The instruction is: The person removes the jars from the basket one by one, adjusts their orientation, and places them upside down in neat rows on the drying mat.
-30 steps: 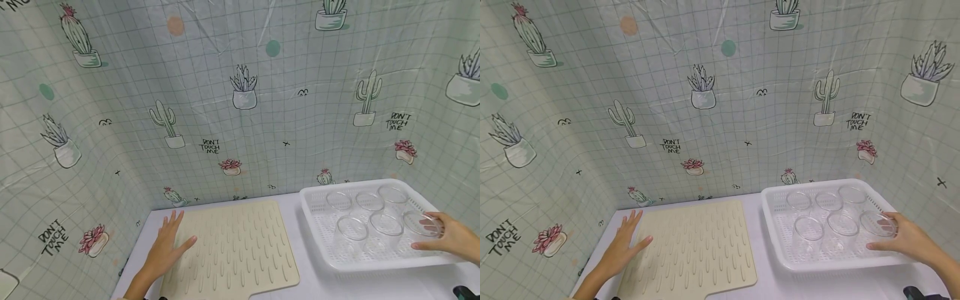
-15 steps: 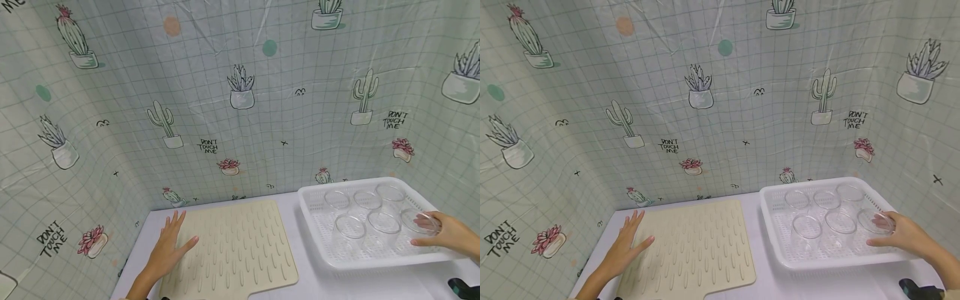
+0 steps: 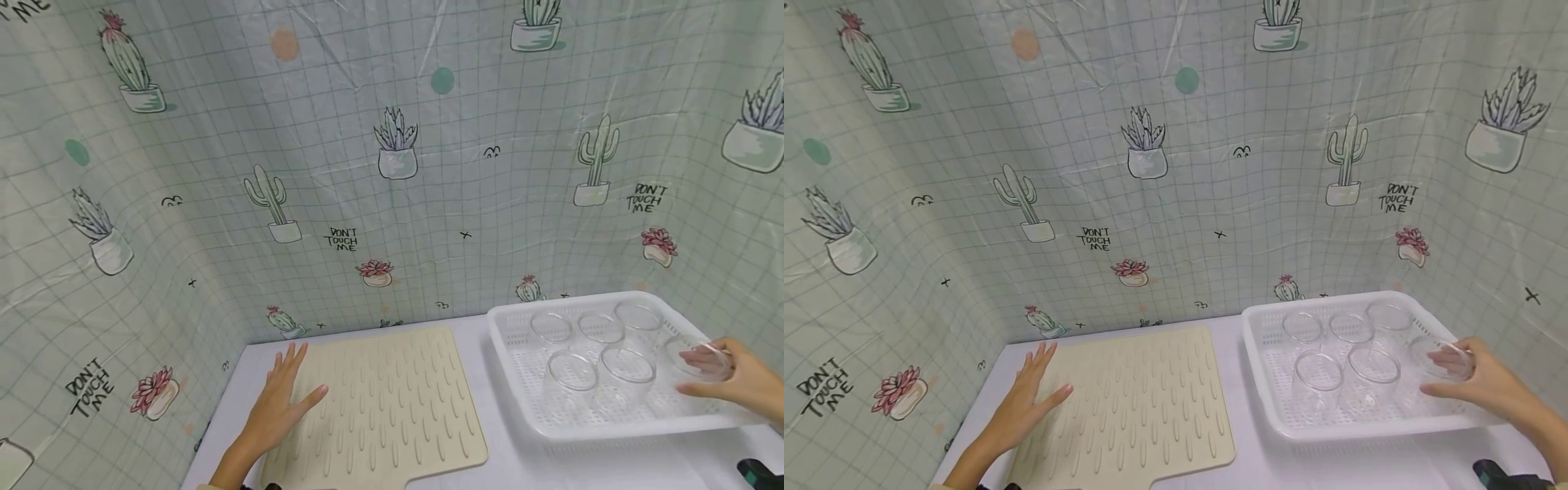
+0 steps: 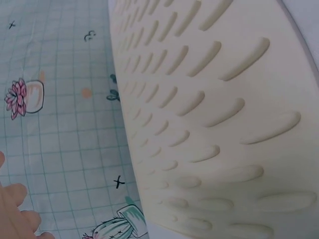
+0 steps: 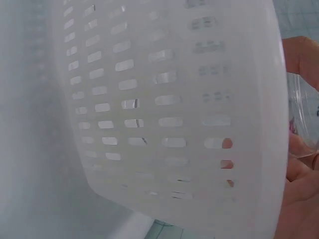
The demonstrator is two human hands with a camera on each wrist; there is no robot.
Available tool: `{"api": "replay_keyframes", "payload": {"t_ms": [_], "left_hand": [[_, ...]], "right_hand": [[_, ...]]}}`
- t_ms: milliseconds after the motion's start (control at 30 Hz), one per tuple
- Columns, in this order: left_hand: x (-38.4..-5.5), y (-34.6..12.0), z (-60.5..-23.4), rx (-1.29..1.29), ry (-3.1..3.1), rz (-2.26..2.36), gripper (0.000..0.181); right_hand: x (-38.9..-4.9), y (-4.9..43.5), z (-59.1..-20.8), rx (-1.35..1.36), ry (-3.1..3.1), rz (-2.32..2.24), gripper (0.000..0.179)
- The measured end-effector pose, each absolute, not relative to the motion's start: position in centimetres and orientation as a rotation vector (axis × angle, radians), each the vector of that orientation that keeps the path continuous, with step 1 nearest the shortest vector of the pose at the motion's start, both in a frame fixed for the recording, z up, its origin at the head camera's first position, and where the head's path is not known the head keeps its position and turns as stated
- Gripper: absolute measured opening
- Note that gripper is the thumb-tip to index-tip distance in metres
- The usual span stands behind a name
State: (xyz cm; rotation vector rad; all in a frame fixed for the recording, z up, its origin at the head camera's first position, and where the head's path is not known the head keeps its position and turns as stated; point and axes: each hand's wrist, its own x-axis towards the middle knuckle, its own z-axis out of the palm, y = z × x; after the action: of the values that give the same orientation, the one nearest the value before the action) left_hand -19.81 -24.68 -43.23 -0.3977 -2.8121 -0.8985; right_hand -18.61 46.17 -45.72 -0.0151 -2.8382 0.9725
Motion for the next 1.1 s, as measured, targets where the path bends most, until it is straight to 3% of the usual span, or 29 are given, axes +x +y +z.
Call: {"api": "replay_keyframes", "payload": {"t_ms": [267, 667, 900, 1100], "left_hand": [[-19.9, -24.4, -42.8, -0.422, -2.801, -0.933, 0.086], [-20.0, -23.6, -42.0, -0.489, -2.781, -1.045, 0.086], [-19.8, -22.8, -41.2, -0.533, -2.741, -1.129, 0.084], [-19.3, -21.9, -40.1, -0.57, -2.72, -1.202, 0.085]], "right_hand": [[-18.5, 46.1, -44.6, -0.017, -2.719, 0.903, 0.084], [-18.0, 44.5, -42.4, 0.041, -2.445, 0.969, 0.073], [-18.1, 42.7, -40.1, 0.16, -2.38, 0.988, 0.086], [-17.9, 40.8, -37.9, 0.195, -2.456, 0.924, 0.085]]}}
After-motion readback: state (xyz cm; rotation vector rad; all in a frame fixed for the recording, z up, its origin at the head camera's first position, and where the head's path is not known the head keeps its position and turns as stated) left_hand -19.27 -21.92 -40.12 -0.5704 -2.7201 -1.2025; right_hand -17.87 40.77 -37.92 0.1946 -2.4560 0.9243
